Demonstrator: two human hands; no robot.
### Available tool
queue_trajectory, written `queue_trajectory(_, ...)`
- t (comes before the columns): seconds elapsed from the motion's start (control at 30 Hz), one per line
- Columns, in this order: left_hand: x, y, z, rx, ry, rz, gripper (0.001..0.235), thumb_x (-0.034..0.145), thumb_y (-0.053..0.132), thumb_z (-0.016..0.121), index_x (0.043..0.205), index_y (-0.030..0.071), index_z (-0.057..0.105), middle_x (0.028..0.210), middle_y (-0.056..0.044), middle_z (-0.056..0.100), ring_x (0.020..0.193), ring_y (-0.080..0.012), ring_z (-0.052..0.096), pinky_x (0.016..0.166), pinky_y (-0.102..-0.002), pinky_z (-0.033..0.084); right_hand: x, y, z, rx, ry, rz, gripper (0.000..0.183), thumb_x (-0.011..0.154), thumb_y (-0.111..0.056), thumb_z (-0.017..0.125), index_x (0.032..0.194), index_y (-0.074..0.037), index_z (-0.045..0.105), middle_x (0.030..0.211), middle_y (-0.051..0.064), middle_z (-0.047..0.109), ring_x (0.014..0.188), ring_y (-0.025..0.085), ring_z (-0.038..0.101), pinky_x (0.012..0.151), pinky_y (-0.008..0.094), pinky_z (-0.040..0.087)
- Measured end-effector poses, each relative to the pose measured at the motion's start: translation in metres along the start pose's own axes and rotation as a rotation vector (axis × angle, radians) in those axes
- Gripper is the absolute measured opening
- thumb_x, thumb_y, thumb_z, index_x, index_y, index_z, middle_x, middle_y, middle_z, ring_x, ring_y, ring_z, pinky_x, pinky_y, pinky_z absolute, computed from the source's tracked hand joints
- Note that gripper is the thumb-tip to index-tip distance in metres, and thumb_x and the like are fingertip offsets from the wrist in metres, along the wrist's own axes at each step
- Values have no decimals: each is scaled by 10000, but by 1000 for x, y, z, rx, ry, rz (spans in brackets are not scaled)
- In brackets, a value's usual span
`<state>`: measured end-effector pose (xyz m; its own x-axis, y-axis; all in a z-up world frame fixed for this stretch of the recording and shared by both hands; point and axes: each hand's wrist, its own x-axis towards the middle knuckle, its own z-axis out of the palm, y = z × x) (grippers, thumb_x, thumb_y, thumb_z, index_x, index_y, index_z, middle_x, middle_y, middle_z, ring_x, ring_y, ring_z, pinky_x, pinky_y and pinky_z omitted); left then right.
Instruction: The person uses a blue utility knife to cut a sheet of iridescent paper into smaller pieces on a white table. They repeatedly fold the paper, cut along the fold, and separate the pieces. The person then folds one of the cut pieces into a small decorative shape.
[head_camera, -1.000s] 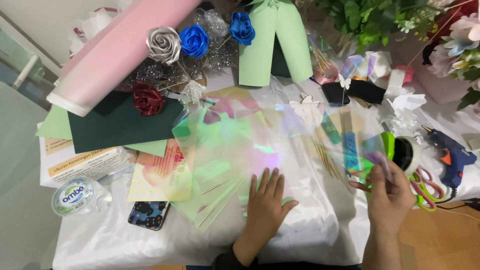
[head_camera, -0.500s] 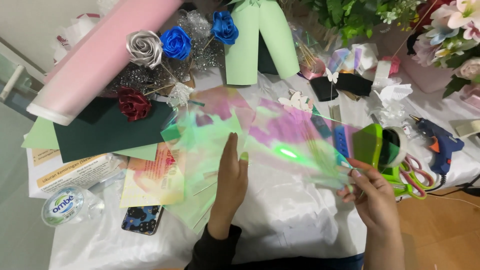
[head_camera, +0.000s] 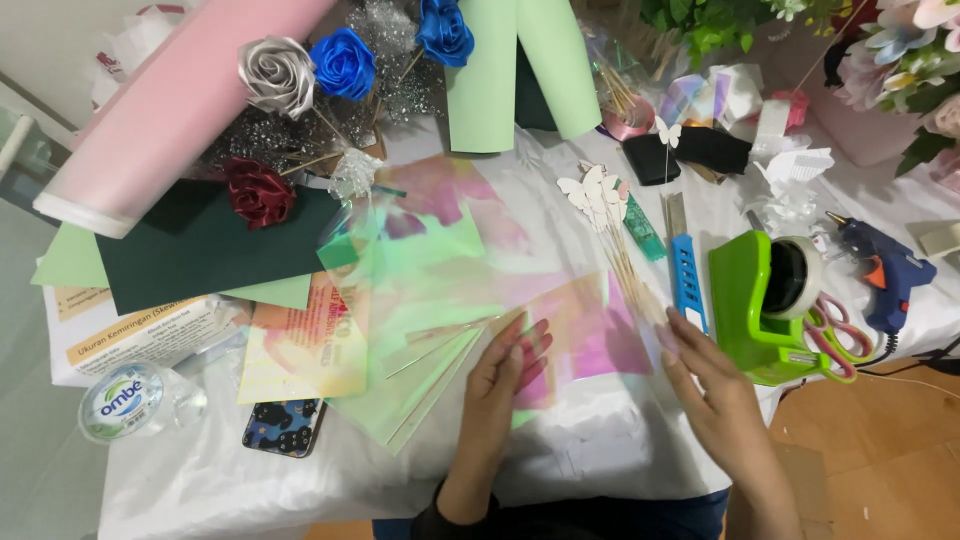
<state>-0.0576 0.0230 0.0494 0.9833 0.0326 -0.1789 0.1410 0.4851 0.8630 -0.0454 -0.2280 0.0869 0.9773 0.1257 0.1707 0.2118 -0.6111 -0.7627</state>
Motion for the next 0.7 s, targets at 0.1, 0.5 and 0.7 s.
queue_trajectory(0.1,-17,1,31,-86,-77,-3,535,1042,271,463,1531,56,426,1535,-192,545,1419,-319,542,1153,-418,486,-16,-8,30,-279,138,-356,509,1027,-133,539,1528,-184,463,1711,161,284,1555,370,340,1279,691,167)
queue_trajectory(0.5,-33,-1,50,-91,26,-202,296,1034,264,529,1187,57,674,1114,-72,720,989,-170,720,890,-309,602,-41,-44,56,-173,156,-424,475,1040,-250,524,1510,-188,494,1711,179,251,1639,449,108,1284,732,-74)
queue_trajectory(0.7,-41,28,42,-154,-510,-209,531,1082,313,412,1542,48,404,1470,-198,567,1360,-301,572,1147,-402,481,-14,-21,14,565,210,7,690,907,-264,576,1510,10,381,1535,184,485,1359,286,505,1188,423,389)
